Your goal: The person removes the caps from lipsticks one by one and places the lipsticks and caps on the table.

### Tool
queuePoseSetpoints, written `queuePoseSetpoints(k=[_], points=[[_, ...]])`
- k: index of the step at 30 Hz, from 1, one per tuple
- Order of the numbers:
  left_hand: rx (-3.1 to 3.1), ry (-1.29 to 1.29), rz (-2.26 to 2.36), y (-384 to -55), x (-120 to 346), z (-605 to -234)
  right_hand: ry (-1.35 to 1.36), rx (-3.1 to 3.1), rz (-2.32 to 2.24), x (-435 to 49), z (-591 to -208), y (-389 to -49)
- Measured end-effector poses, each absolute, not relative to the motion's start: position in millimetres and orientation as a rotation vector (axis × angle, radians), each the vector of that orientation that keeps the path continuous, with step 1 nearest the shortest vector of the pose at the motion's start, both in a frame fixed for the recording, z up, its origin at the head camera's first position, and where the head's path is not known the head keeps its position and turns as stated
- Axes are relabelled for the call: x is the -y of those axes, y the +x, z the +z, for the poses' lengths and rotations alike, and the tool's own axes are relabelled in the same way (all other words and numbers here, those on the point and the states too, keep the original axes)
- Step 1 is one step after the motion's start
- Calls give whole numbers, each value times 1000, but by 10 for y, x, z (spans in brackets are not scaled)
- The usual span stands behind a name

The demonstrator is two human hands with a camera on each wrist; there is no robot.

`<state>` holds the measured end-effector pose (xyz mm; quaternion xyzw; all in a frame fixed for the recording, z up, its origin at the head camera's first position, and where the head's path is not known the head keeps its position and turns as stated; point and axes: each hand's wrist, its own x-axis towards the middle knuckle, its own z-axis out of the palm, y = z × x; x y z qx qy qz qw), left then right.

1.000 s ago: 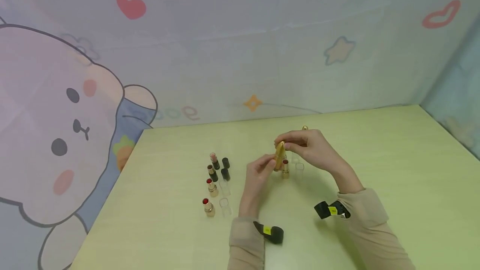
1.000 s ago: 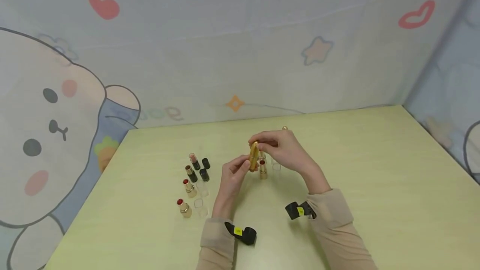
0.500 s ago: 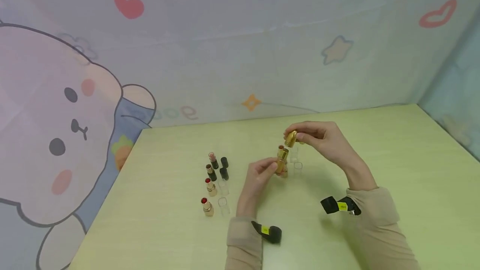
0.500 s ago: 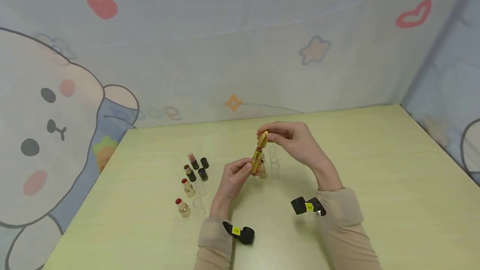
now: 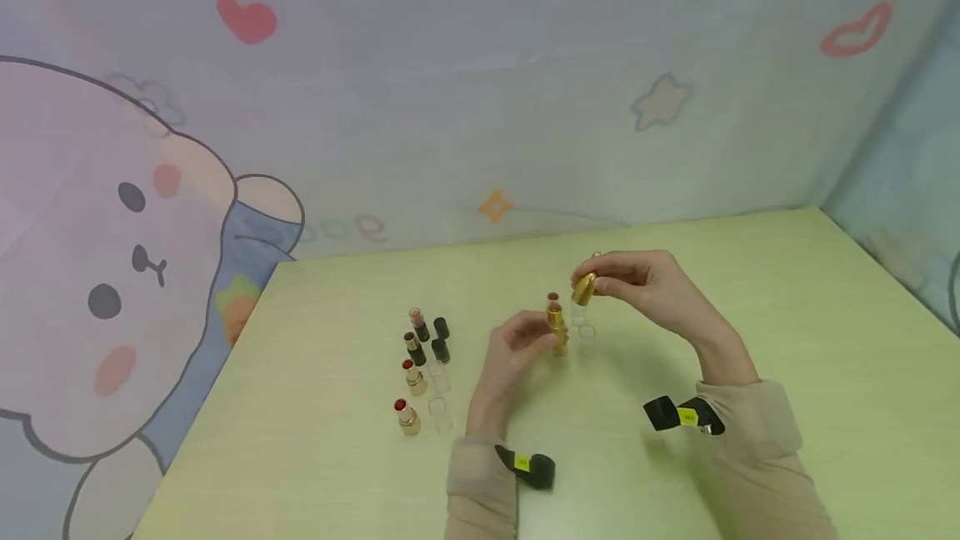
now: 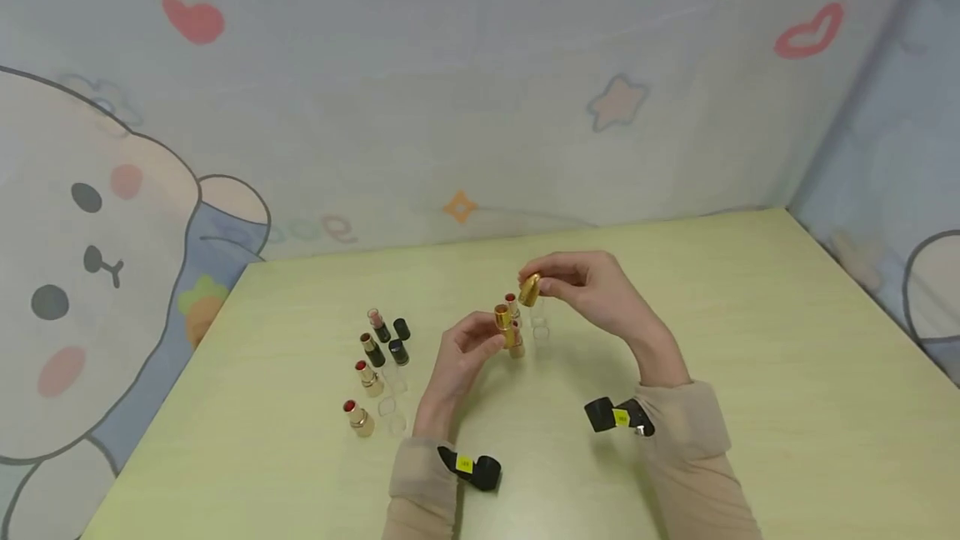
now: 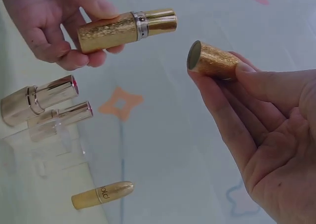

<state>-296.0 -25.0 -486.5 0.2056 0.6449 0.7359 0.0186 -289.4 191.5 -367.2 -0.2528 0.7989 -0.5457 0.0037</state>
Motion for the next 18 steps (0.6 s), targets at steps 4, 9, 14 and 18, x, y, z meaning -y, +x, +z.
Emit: queuePoseSetpoints(k=[4, 9, 14, 18], points=[[-1971, 589, 2266, -2906, 274, -4902, -737, -2552, -1618, -1902, -3765, -2861], [-1969, 533, 2205, -2854, 324, -4877, -728, -2603, -1503, -1863, -3849, -2822], [-2073, 575, 2065, -2834, 389, -4819, -749, -2652, -1365, -1830, -3898, -2776], [-2222, 648, 1886, -2839, 402, -4796, -749, -2691, -1246, -1837, -3937, -2742]])
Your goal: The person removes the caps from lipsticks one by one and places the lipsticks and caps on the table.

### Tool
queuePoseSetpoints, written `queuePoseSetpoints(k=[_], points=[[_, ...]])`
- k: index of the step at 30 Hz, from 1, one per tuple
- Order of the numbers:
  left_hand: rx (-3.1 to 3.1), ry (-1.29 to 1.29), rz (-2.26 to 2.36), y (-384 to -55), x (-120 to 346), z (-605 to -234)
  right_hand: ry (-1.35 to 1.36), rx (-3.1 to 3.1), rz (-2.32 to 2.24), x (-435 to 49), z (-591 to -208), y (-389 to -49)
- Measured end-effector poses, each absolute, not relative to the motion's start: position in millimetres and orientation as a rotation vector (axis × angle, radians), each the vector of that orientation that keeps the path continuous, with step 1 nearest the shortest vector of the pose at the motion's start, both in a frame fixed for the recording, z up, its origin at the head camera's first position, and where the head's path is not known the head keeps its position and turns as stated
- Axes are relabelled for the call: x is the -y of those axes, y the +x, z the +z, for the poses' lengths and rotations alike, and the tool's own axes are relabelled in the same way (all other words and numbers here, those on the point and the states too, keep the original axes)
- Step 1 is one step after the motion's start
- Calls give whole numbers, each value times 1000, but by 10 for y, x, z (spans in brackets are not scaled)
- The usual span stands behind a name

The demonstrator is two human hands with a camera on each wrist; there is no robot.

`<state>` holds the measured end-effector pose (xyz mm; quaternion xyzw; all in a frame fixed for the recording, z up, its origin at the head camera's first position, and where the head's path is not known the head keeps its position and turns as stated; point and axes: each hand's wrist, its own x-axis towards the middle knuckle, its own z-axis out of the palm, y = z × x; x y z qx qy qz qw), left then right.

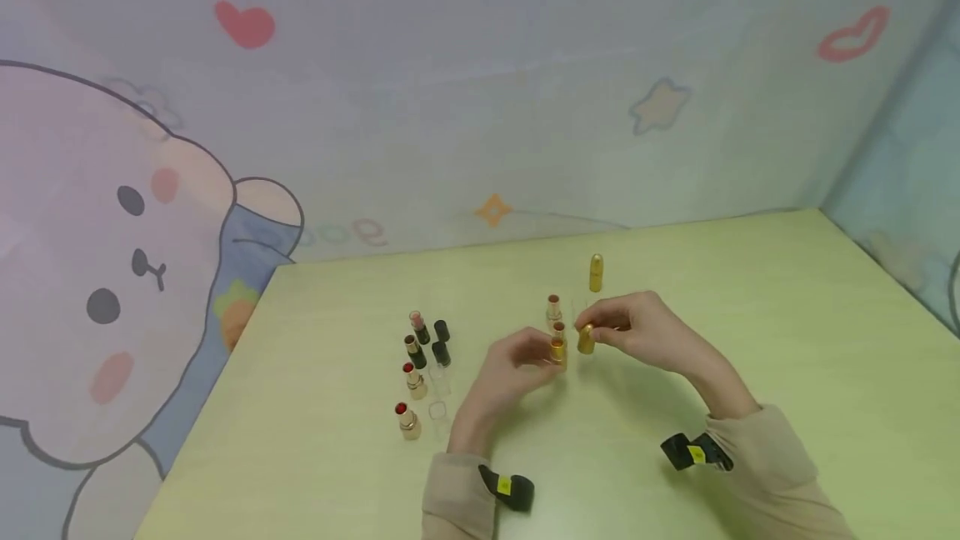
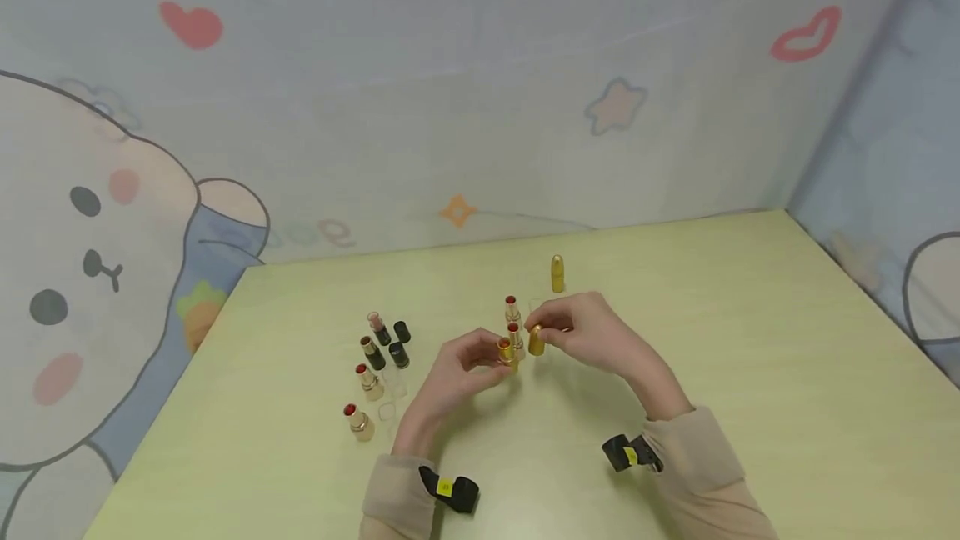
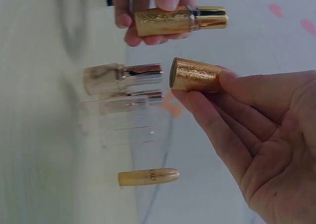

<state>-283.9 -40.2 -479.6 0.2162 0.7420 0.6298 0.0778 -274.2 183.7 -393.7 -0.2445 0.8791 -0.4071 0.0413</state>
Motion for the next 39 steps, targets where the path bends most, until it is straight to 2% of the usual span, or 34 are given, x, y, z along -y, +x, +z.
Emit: queuePoseSetpoints(k=[20, 39], points=[[-2485, 682, 1496, -2876, 348, -4804, -894, -2733, -959, -1776, -4099, -2733], [-2503, 614, 1489, -2857, 321, -4840, -900, -2724, -849, -1729, -4175, -2765]])
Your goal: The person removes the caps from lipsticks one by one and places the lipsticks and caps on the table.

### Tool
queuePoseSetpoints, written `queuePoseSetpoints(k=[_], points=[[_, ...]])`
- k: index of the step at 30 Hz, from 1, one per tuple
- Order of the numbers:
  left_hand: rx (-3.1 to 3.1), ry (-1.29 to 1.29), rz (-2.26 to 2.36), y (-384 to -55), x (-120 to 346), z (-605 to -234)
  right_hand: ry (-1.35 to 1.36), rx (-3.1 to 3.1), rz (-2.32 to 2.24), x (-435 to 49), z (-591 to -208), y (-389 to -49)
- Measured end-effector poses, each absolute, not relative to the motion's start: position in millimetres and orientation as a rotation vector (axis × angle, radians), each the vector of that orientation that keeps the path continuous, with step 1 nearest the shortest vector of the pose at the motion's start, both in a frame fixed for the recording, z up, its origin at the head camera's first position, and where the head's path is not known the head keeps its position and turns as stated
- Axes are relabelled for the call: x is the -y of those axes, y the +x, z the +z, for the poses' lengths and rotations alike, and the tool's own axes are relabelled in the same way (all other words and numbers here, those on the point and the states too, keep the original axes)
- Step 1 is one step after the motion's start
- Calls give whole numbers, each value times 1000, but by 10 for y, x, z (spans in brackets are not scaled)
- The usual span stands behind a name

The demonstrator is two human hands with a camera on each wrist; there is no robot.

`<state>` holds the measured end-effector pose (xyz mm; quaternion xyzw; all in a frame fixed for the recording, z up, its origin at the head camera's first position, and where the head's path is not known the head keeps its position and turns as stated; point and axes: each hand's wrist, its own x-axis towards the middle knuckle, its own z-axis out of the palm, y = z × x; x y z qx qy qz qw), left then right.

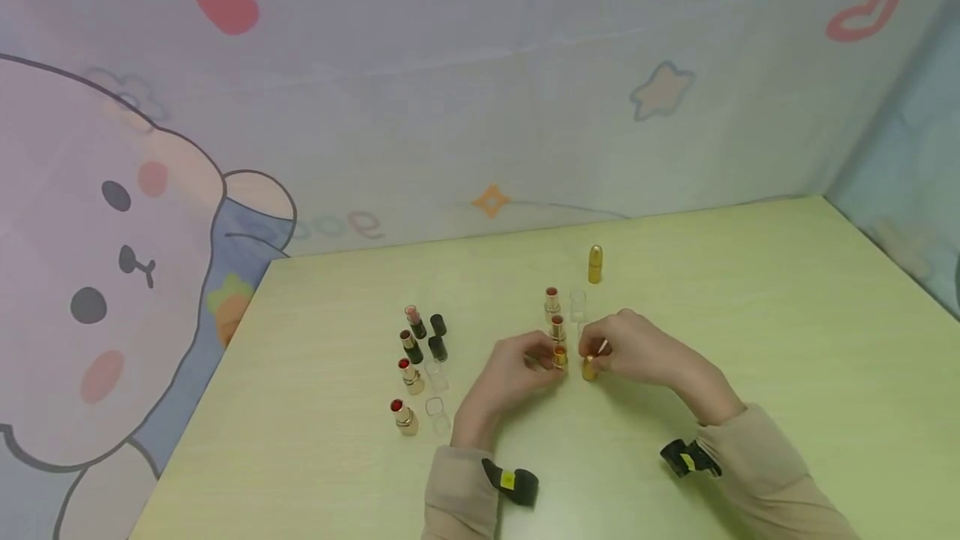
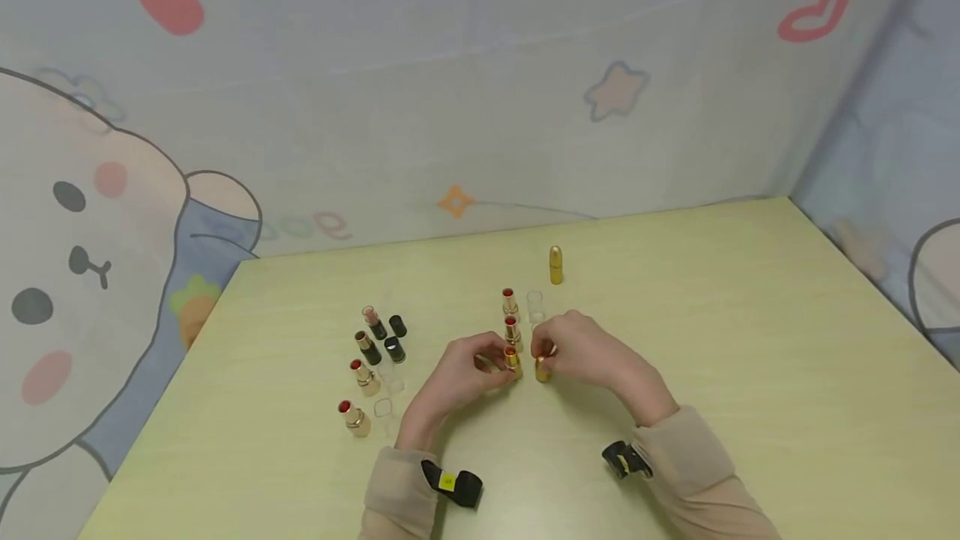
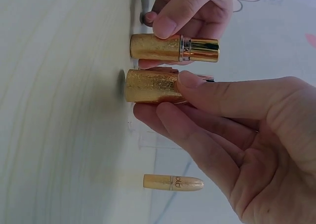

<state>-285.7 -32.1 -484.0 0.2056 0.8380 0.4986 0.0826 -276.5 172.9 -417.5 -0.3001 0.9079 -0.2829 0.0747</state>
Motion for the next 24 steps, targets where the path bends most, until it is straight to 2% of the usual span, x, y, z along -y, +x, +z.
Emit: queuePoseSetpoints(k=[24], points=[[-2521, 614, 1464, -2851, 325, -4833, -862, -2704, -834, -1706, -4186, -2757]])
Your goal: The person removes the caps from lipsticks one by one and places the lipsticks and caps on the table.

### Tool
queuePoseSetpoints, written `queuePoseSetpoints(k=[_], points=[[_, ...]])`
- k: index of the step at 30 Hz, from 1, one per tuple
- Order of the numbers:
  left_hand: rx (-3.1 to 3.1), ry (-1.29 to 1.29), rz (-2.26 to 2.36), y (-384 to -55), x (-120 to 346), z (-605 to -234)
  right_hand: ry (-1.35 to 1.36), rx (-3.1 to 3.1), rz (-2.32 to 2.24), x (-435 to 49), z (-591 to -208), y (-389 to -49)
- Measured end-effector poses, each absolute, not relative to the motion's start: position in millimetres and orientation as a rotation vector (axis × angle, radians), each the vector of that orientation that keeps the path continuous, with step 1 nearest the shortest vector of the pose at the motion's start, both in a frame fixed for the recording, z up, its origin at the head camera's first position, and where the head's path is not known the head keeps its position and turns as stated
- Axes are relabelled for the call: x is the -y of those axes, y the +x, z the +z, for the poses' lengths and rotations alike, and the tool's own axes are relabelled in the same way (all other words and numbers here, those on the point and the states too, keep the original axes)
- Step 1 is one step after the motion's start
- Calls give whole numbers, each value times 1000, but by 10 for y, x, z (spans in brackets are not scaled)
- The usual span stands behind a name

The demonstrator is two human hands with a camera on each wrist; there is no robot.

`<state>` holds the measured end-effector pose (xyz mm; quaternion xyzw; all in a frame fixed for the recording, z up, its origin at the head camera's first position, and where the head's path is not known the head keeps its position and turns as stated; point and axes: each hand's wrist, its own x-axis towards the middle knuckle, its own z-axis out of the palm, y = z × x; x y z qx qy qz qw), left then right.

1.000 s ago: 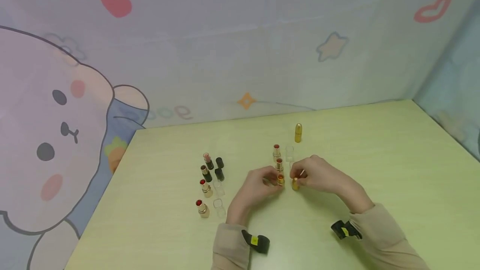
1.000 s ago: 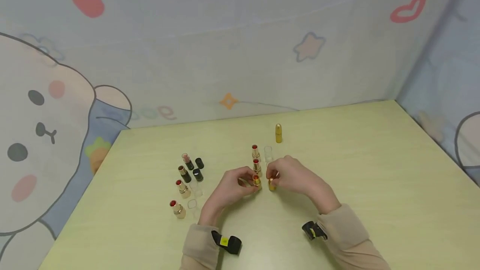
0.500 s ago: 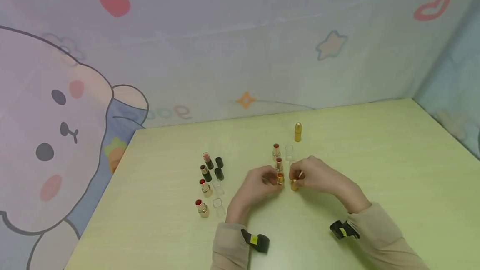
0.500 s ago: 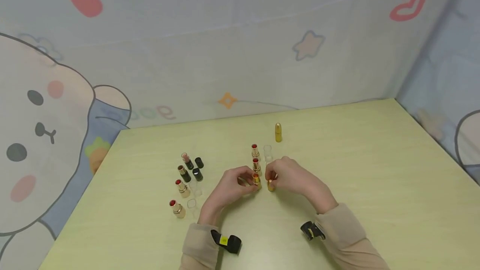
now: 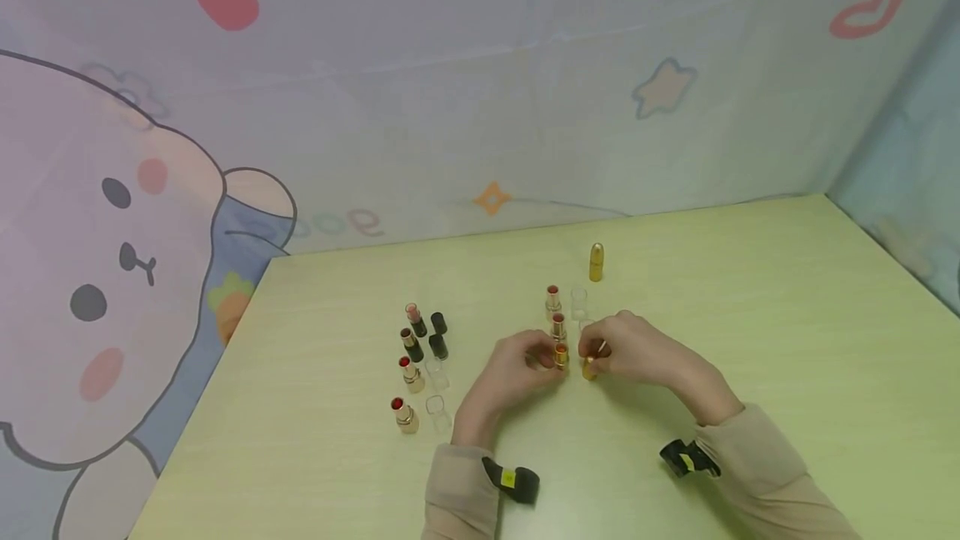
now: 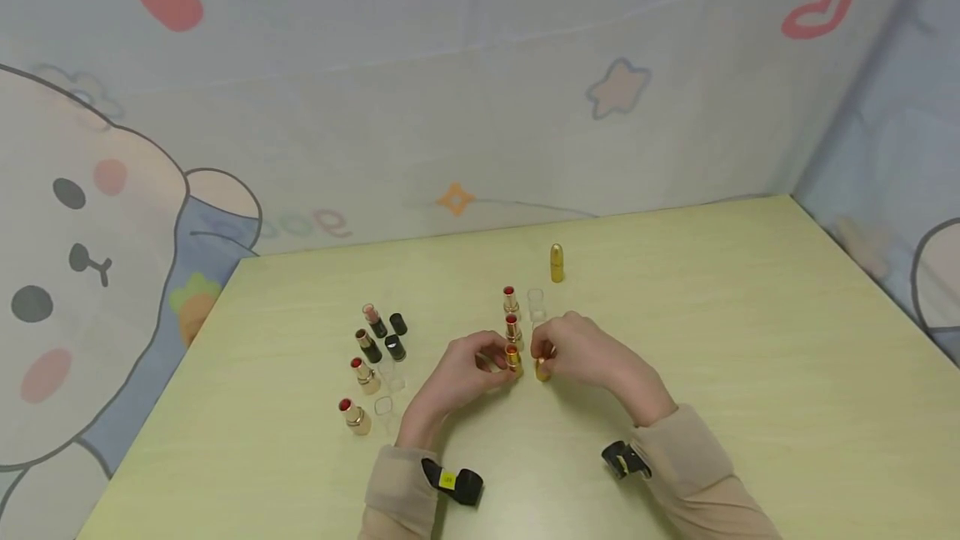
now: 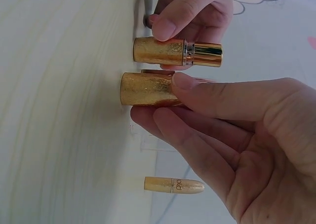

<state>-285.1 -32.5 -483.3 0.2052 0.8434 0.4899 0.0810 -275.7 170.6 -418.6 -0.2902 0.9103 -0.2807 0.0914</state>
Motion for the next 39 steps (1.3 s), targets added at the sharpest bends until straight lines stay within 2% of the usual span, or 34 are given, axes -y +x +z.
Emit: queuePoseSetpoints(k=[25, 39], points=[[-2513, 615, 1426, -2829, 349, -4806, -887, -2693, -857, -1722, -4137, -2738], [-2481, 618, 1535, -2839, 411, -4780, -758, -2739, -841, -1790, -4041, -2717]])
